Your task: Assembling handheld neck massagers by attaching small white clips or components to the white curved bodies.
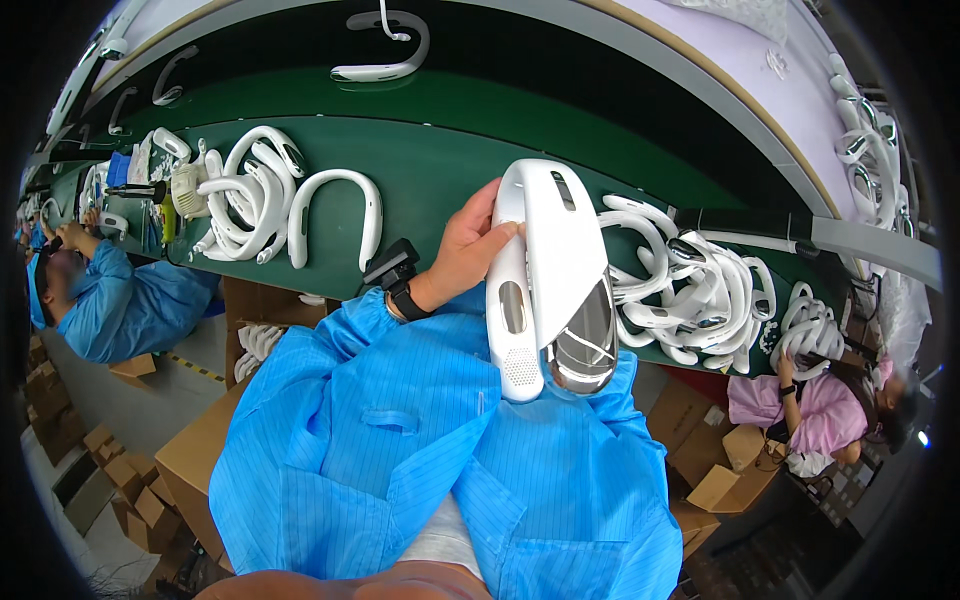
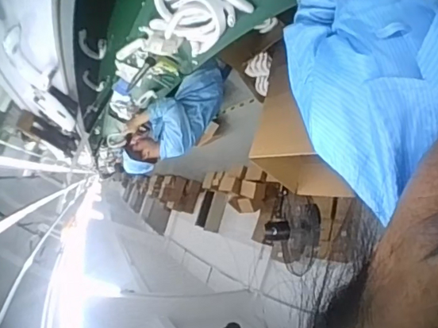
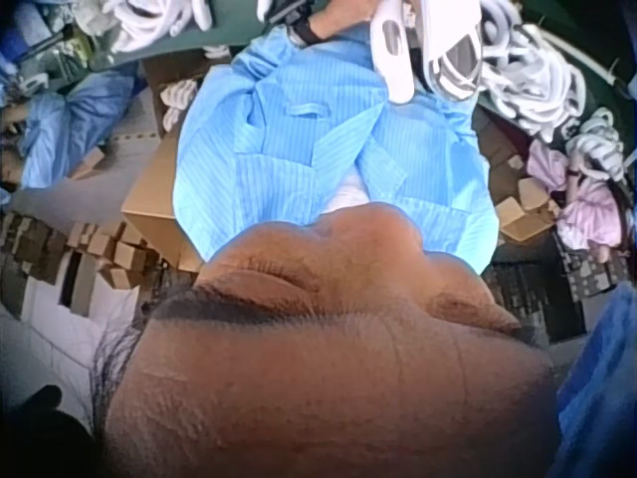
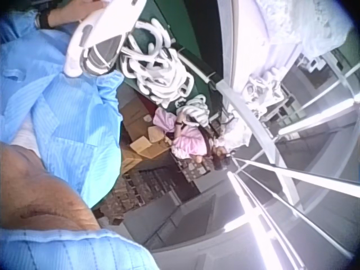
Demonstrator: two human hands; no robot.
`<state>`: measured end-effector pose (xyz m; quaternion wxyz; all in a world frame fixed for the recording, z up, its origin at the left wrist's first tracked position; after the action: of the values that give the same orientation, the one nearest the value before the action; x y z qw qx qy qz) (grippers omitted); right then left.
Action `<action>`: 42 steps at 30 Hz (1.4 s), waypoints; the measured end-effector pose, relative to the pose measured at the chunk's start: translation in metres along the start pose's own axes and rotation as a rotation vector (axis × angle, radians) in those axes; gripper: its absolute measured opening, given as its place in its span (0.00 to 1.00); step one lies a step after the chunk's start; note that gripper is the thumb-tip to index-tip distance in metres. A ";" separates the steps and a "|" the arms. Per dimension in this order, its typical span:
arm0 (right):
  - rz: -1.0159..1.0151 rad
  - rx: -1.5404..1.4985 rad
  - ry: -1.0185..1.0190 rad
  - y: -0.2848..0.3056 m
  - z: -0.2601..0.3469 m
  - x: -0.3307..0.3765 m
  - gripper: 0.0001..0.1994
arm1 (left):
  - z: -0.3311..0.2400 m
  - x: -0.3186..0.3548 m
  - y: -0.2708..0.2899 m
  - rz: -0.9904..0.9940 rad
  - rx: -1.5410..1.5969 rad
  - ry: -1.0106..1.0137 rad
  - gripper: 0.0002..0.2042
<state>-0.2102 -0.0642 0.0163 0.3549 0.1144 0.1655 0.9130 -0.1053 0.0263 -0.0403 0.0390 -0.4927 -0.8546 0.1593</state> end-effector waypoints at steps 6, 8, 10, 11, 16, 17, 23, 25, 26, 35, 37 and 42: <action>-0.043 -0.329 -0.154 -0.006 -0.013 -0.006 0.17 | -0.008 0.000 -0.003 -0.014 0.081 0.044 0.27; -0.034 -0.419 -0.199 -0.005 -0.013 -0.006 0.17 | -0.010 0.000 -0.004 -0.025 0.095 0.049 0.27; -0.026 -0.509 -0.240 -0.002 -0.010 -0.007 0.17 | -0.009 -0.001 -0.004 -0.035 0.033 0.016 0.27; -0.023 -0.532 -0.255 -0.001 -0.010 -0.006 0.17 | -0.009 -0.002 -0.004 -0.036 0.035 0.015 0.27; -0.043 -0.542 -0.289 -0.001 -0.020 -0.007 0.17 | -0.008 -0.009 -0.002 0.105 0.258 0.176 0.25; -0.040 -0.544 -0.285 0.000 -0.020 -0.007 0.17 | -0.009 -0.010 -0.003 0.103 0.255 0.172 0.25; -0.017 -0.302 -0.060 0.007 -0.063 -0.013 0.13 | -0.004 -0.013 -0.008 0.093 0.139 0.087 0.23; -0.002 -0.292 0.053 0.005 -0.089 -0.014 0.15 | 0.008 -0.011 -0.009 0.060 -0.088 0.072 0.24; -0.008 -0.276 0.113 0.009 -0.099 -0.017 0.16 | 0.006 -0.011 -0.012 0.065 -0.111 0.016 0.24; -0.196 -0.855 0.036 0.052 0.011 0.026 0.11 | 0.020 -0.042 -0.062 0.227 0.248 0.111 0.24; -0.205 -0.996 -0.098 0.065 0.003 0.029 0.19 | 0.006 -0.043 -0.078 0.242 0.308 0.157 0.24; -0.270 -0.777 -0.043 0.082 -0.042 0.044 0.34 | 0.033 -0.039 -0.100 0.388 0.214 0.215 0.18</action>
<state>-0.3056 -0.0998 0.0132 0.4919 -0.0319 -0.1854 0.8501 -0.1752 -0.0611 -0.0366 0.1503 -0.6550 -0.7130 0.2000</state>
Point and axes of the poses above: each hand's wrist, its own x-axis away from the middle knuckle, its own y-axis out of the back of the hand, z = x × y, the point moved 1 cm from there along -x, towards the middle knuckle, and after that the axes turned 10 degrees about -x, right-handed, at the moved point
